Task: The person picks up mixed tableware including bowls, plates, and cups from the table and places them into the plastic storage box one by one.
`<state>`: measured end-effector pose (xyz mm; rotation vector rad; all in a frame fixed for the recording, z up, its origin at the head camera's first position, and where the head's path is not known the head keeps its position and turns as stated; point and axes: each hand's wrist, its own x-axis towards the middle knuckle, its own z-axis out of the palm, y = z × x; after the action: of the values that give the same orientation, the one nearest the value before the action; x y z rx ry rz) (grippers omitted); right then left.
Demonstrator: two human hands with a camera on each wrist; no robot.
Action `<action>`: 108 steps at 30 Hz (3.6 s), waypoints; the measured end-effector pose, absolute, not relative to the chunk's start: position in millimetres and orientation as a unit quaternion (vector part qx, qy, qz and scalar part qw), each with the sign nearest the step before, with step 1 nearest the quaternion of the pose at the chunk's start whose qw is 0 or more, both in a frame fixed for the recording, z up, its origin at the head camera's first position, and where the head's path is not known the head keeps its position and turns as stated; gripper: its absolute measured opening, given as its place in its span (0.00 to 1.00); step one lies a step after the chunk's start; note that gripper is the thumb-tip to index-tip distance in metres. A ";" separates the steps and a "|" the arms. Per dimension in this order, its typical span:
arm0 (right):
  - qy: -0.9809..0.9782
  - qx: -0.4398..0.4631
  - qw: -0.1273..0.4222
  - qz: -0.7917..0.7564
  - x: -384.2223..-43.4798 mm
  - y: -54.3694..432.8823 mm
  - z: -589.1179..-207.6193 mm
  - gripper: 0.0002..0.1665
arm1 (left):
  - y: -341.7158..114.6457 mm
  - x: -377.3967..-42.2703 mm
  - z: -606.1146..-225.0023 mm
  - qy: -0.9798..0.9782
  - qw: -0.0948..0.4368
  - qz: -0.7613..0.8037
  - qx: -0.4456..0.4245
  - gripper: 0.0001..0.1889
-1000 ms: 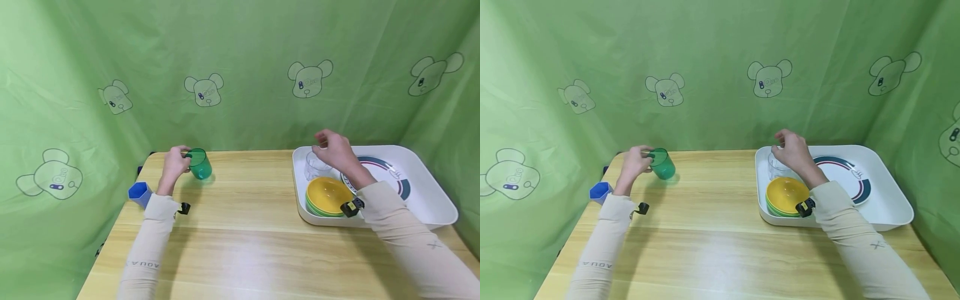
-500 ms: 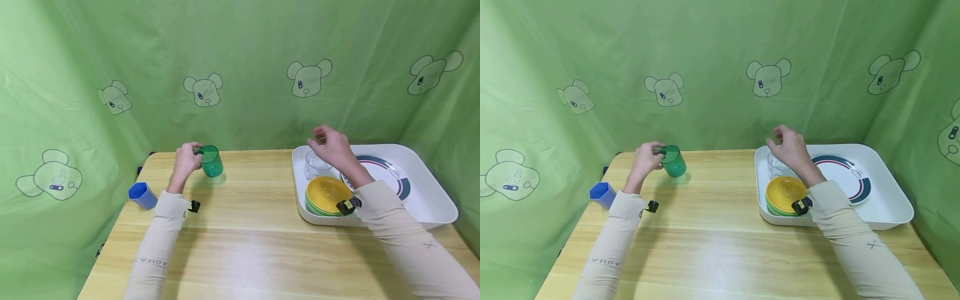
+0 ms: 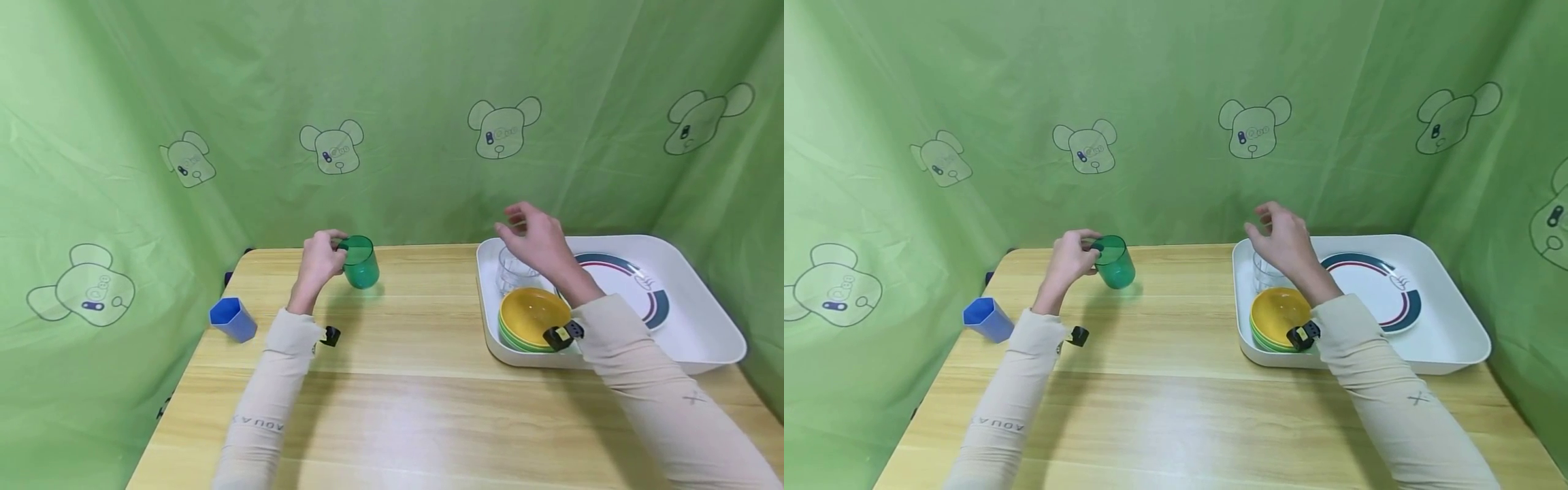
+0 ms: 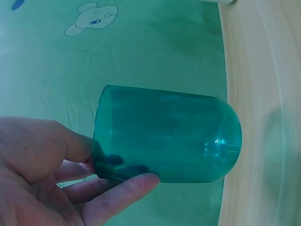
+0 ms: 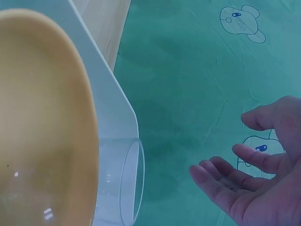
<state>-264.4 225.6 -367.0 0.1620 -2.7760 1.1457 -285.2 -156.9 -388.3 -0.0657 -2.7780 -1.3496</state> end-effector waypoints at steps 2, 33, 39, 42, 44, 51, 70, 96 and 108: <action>-0.921 0.053 0.065 0.381 -264.4 224.8 -366.8 0.33 | -152.9 -285.6 -389.0 -0.899 0.029 -0.436 -0.027 0.20; -0.911 0.073 0.056 0.402 -277.7 186.9 -370.1 0.32 | -66.1 -282.9 -391.4 -0.916 0.034 -0.392 -0.082 0.15; -0.910 0.074 0.049 0.405 -278.3 178.3 -369.1 0.30 | -56.9 -283.7 -390.3 -0.916 0.028 -0.392 -0.084 0.16; -0.908 0.078 0.046 0.408 -278.2 174.5 -368.8 0.29 | -52.5 -284.2 -388.4 -0.916 0.028 -0.390 -0.084 0.16; -0.906 0.081 0.043 0.413 -278.1 171.6 -368.3 0.29 | -49.5 -284.8 -387.4 -0.917 0.031 -0.389 -0.085 0.16; -0.905 0.091 0.024 0.414 -281.1 160.6 -369.5 0.26 | -38.1 -286.8 -387.7 -0.918 0.037 -0.386 -0.087 0.15; -0.918 0.094 -0.011 0.386 -283.3 148.2 -377.0 0.21 | -19.5 -284.5 -388.5 -0.911 0.050 -0.396 -0.106 0.12; -0.932 0.086 0.067 0.346 -284.8 150.1 -372.0 0.12 | -32.3 -281.0 -388.3 -0.903 0.054 -0.408 -0.126 0.15; -0.926 0.077 0.074 0.362 -283.8 166.7 -360.5 0.13 | -74.9 -277.5 -392.5 -0.900 0.055 -0.420 -0.100 0.16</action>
<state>-283.8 166.7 -360.5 0.2317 -2.7790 1.0861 -277.5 -74.9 -392.5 -0.3021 -2.7328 -1.2753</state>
